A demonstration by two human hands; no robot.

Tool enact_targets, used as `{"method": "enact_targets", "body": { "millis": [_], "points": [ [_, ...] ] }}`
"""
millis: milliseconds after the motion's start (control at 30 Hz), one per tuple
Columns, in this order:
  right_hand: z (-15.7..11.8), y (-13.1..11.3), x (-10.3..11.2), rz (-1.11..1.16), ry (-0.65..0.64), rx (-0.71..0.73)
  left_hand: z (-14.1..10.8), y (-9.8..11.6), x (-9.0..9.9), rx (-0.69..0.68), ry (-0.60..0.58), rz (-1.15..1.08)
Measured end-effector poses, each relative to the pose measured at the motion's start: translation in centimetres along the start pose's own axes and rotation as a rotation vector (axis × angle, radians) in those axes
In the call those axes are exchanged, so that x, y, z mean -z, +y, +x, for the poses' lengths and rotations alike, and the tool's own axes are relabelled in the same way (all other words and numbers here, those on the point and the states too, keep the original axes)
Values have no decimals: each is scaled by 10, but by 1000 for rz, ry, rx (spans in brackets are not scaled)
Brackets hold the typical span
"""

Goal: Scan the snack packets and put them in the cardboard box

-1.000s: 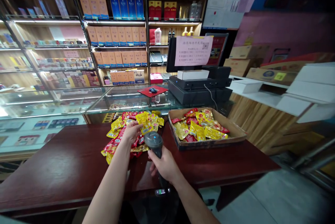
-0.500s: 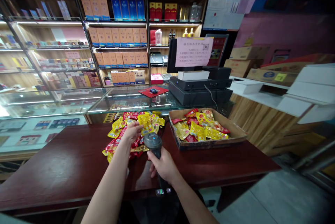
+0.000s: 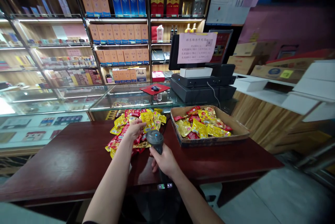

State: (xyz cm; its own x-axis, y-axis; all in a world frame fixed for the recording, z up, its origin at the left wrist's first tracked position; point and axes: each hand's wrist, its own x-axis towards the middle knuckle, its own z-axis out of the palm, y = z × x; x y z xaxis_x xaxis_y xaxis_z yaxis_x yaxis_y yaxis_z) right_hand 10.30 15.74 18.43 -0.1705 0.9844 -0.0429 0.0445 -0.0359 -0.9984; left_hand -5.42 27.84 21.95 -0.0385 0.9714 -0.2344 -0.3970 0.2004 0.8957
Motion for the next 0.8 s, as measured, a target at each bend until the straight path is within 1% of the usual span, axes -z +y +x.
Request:
{"method": "enact_targets", "body": {
  "millis": [133,267,400,600,800],
  "points": [
    [-2,1,0,-28,18,0,2,-5,3,13,11,-5],
    [-6,3,-2,-53,21,-4,-1,-6,-2,56,53,-13],
    [-8,4,-3,-72,20,-19,-5,-3,-7,84,54,4],
    [-6,0,-2,-93,59,-4,-3,-5,-5,71,34,7],
    [-8,-4,-1,-100,69,17,-1,-7,-3,61,33,24]
  ]
}}
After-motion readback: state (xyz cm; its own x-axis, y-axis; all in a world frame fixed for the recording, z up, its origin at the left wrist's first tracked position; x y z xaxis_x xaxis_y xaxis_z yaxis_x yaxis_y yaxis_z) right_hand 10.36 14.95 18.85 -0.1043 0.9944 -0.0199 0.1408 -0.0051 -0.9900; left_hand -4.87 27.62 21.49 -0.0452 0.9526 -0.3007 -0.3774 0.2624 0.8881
